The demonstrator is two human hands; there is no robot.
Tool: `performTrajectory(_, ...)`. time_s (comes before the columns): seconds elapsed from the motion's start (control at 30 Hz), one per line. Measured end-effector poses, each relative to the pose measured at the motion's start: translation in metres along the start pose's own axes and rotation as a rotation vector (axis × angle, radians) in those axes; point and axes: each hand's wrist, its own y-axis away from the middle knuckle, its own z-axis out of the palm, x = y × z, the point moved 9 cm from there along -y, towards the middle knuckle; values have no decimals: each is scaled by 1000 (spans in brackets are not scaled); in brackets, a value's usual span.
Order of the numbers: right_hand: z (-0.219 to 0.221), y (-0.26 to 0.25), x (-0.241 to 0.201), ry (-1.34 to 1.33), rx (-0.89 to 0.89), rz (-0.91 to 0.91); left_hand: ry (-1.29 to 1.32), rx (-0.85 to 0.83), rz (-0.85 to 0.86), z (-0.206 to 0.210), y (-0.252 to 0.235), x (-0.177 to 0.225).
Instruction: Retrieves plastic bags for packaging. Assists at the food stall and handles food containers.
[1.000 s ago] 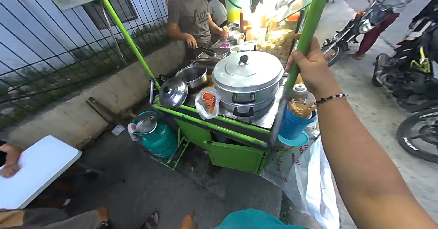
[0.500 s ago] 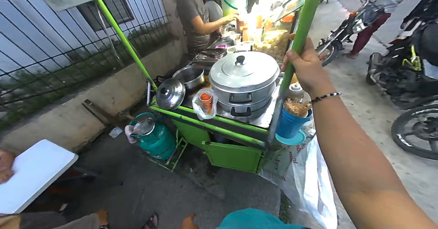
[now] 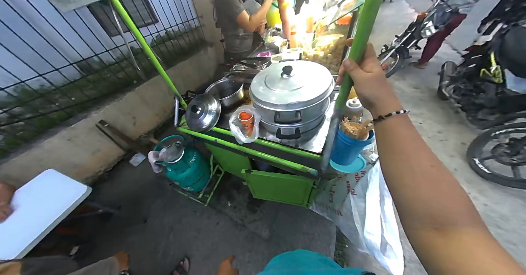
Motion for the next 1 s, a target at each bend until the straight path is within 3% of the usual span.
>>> performTrajectory(1.0, 0, 0, -1, 13, -8, -6, -20, -36, -28, 4, -15, -4)
